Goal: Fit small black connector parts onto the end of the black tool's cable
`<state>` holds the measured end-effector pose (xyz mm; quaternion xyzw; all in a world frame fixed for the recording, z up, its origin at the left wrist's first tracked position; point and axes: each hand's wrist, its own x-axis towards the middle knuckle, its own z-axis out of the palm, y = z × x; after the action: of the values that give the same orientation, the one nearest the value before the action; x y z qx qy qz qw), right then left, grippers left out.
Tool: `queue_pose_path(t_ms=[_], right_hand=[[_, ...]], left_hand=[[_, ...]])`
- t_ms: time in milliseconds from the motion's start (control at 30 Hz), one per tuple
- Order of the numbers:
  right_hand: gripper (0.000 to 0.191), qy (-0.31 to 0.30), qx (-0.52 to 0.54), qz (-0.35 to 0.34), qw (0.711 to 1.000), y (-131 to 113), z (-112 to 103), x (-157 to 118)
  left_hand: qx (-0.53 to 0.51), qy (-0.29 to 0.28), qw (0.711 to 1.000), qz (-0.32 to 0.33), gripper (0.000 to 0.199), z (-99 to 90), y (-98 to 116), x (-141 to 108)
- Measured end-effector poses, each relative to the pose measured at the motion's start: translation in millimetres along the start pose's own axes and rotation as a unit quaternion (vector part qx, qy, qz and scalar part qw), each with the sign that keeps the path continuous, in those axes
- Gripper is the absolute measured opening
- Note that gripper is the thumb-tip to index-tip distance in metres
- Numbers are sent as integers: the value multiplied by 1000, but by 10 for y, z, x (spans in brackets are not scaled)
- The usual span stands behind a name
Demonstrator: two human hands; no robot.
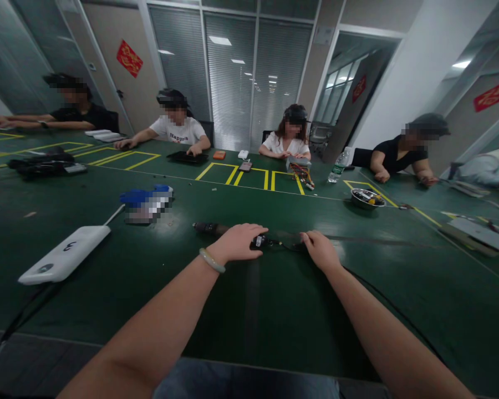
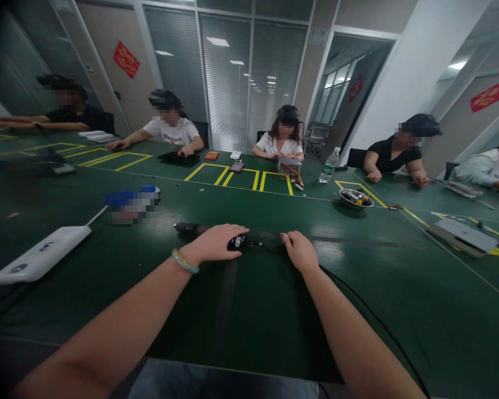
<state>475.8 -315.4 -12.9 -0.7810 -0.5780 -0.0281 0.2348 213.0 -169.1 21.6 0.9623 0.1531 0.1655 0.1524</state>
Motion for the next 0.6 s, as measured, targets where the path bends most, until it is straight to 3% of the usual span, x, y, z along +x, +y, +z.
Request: queue_pose_path(t_ms=[200, 367, 600], right_hand=[[22, 9, 25, -75, 997, -48, -76, -145], [5, -65, 26, -133, 989, -105, -207, -236], [5, -138, 24, -147, 979, -200, -366, -284]], left_hand=[[68, 6, 998, 6, 30, 310, 246, 199], [92, 14, 995, 34, 26, 296, 220, 195], [83, 11, 996, 37, 24, 214, 241, 166]])
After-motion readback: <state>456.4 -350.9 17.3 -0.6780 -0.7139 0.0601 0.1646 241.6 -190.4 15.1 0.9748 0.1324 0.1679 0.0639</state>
